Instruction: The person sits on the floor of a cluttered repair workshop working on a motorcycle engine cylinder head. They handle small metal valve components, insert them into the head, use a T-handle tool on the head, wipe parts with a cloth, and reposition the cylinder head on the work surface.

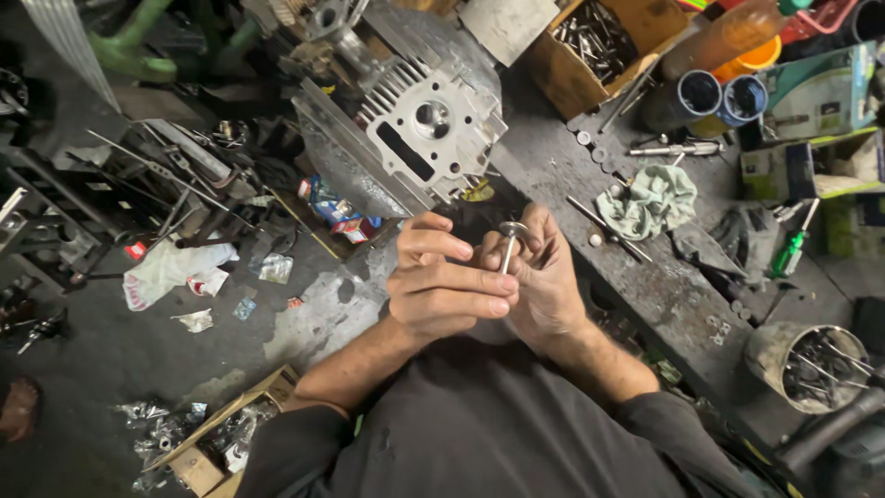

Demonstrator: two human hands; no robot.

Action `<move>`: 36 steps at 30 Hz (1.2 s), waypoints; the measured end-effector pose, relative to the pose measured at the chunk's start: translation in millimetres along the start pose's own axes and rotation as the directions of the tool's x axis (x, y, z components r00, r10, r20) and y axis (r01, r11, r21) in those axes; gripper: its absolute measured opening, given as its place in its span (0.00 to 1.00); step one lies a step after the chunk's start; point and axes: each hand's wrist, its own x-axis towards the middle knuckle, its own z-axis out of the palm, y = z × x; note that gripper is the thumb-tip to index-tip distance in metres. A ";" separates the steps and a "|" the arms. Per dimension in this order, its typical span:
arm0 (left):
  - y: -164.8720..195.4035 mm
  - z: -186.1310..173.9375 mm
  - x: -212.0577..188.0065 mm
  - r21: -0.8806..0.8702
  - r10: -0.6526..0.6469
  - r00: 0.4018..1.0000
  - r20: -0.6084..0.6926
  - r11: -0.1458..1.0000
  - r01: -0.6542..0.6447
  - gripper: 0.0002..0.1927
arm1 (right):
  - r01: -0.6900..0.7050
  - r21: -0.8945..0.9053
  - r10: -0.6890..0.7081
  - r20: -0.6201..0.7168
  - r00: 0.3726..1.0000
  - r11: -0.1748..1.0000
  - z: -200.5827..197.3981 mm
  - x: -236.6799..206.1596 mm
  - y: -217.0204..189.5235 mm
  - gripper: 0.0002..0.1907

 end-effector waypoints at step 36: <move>-353.8 -146.3 -24.0 -0.459 -0.733 0.454 -0.506 0.675 0.578 0.11 | 0.699 -0.642 0.044 0.726 0.687 -0.315 -72.7 323.6 36.0 0.12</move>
